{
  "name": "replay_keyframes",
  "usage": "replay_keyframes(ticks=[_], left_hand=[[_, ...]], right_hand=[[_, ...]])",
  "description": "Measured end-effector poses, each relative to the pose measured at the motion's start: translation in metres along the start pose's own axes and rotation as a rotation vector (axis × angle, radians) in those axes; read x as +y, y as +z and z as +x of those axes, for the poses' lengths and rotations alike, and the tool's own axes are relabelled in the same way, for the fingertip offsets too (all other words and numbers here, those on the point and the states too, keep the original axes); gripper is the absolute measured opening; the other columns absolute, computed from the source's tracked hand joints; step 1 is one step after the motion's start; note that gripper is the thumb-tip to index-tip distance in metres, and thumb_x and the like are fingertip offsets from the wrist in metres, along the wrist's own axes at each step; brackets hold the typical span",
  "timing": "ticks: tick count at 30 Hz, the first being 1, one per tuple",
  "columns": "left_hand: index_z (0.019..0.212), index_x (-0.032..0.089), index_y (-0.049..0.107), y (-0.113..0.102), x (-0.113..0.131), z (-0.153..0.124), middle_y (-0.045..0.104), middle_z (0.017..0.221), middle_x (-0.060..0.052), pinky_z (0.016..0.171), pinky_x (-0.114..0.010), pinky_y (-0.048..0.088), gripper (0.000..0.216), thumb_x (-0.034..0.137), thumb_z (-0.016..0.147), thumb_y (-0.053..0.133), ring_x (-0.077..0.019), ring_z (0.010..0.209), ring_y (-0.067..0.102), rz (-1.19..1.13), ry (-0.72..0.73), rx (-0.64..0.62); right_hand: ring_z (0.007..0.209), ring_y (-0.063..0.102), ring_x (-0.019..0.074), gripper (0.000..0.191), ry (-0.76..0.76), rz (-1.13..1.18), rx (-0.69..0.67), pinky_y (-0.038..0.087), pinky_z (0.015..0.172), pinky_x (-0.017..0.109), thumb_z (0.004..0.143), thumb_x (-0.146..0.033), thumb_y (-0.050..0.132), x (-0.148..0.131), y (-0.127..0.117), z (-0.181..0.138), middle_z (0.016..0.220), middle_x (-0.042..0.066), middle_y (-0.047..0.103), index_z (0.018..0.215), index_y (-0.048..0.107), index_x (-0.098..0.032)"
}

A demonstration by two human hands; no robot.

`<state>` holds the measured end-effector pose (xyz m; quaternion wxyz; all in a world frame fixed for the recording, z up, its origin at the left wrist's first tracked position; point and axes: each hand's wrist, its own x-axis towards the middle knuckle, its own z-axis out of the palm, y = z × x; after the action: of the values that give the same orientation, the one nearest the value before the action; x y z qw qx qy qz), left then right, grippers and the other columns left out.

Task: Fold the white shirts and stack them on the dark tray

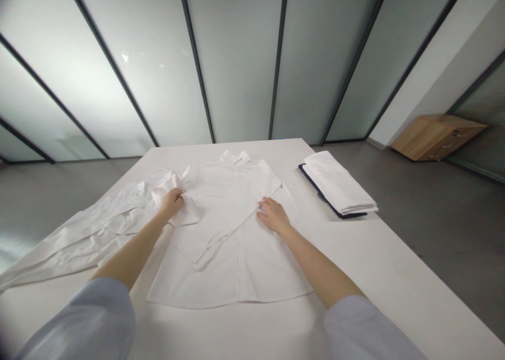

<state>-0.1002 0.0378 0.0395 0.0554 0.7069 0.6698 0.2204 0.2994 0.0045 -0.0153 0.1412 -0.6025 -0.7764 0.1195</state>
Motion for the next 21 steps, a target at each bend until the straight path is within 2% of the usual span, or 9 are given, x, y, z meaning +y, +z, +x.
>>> replay_keyframes(ticks=[3, 5, 7, 10, 12, 13, 16, 18, 21], left_hand=[[0.08, 0.018, 0.062, -0.021, 0.015, 0.011, 0.061, 0.07, -0.002, 0.067, -0.028, 0.046, 0.028, 0.015, 0.07, 0.036, -0.0201, 0.077, 0.06, -0.175, -0.098, 0.108], [0.076, 0.018, 0.06, -0.03, 0.037, 0.016, 0.057, 0.065, 0.0, 0.062, -0.026, 0.043, 0.025, 0.015, 0.069, 0.036, -0.0179, 0.071, 0.057, -0.244, -0.061, 0.144], [0.076, 0.018, 0.059, -0.031, 0.068, 0.017, 0.056, 0.064, 0.001, 0.062, -0.026, 0.043, 0.023, 0.016, 0.069, 0.037, -0.0166, 0.068, 0.055, -0.285, 0.046, 0.121], [0.079, 0.018, 0.061, -0.016, 0.119, 0.011, 0.059, 0.066, 0.0, 0.067, -0.028, 0.046, 0.023, 0.017, 0.072, 0.039, -0.0173, 0.07, 0.056, -0.305, 0.252, -0.028], [0.084, 0.017, 0.064, -0.002, 0.145, 0.004, 0.064, 0.075, -0.003, 0.078, -0.031, 0.048, 0.025, 0.016, 0.073, 0.041, -0.0192, 0.078, 0.059, -0.296, 0.399, -0.095], [0.09, 0.017, 0.065, 0.004, 0.154, -0.001, 0.066, 0.085, -0.006, 0.085, -0.034, 0.047, 0.028, 0.016, 0.075, 0.042, -0.0207, 0.087, 0.06, -0.292, 0.449, -0.071], [0.115, 0.017, 0.059, 0.016, 0.155, -0.013, 0.062, 0.116, -0.012, 0.101, -0.04, 0.04, 0.036, 0.022, 0.082, 0.045, -0.0246, 0.114, 0.054, -0.25, 0.48, 0.102], [0.126, 0.018, 0.052, 0.021, 0.14, -0.021, 0.055, 0.129, -0.013, 0.107, -0.043, 0.035, 0.043, 0.032, 0.085, 0.049, -0.0268, 0.124, 0.047, -0.186, 0.453, 0.184], [0.134, 0.018, 0.045, 0.03, 0.108, -0.029, 0.044, 0.143, -0.016, 0.111, -0.045, 0.029, 0.06, 0.046, 0.082, 0.057, -0.0308, 0.134, 0.037, -0.063, 0.413, 0.18]], right_hand=[[0.136, 0.041, 0.0247, 0.044, 0.045, 0.137, -0.02, 0.03, 0.112, 0.043, 0.089, -0.038, 0.054, -0.002, -0.004, 0.007, 0.146, 0.011, 0.047, 0.13, 0.057, -0.023], [0.133, 0.045, 0.0242, 0.048, 0.019, 0.297, -0.037, 0.034, 0.11, 0.042, 0.089, -0.042, 0.054, -0.013, -0.008, 0.011, 0.142, 0.011, 0.051, 0.134, 0.054, -0.023], [0.132, 0.046, 0.024, 0.06, -0.073, 0.496, -0.047, 0.037, 0.107, 0.041, 0.087, -0.048, 0.058, -0.035, -0.01, 0.014, 0.143, 0.012, 0.049, 0.141, 0.046, -0.025], [0.127, 0.05, 0.0251, 0.082, -0.18, 0.782, -0.017, 0.042, 0.103, 0.041, 0.078, -0.05, 0.068, -0.077, -0.01, 0.019, 0.142, 0.013, 0.05, 0.147, 0.035, -0.022], [0.115, 0.059, 0.0259, 0.07, -0.147, 0.903, 0.051, 0.046, 0.097, 0.041, 0.076, -0.046, 0.067, -0.099, -0.011, 0.021, 0.126, 0.012, 0.063, 0.137, 0.048, -0.017], [0.108, 0.062, 0.026, 0.059, -0.106, 0.947, 0.092, 0.048, 0.094, 0.04, 0.077, -0.043, 0.064, -0.105, -0.011, 0.021, 0.116, 0.01, 0.068, 0.128, 0.057, -0.015], [0.096, 0.067, 0.026, 0.037, 0.077, 1.099, 0.221, 0.052, 0.087, 0.039, 0.079, -0.038, 0.056, -0.099, -0.016, 0.019, 0.096, 0.007, 0.073, 0.104, 0.069, -0.015], [0.094, 0.068, 0.0261, 0.04, 0.2, 1.195, 0.302, 0.054, 0.084, 0.038, 0.08, -0.038, 0.052, -0.077, -0.019, 0.015, 0.096, 0.008, 0.074, 0.109, 0.067, -0.015], [0.092, 0.069, 0.0267, 0.048, 0.299, 1.174, 0.394, 0.056, 0.079, 0.039, 0.084, -0.038, 0.043, -0.036, -0.024, 0.007, 0.096, 0.009, 0.074, 0.125, 0.059, -0.017]])
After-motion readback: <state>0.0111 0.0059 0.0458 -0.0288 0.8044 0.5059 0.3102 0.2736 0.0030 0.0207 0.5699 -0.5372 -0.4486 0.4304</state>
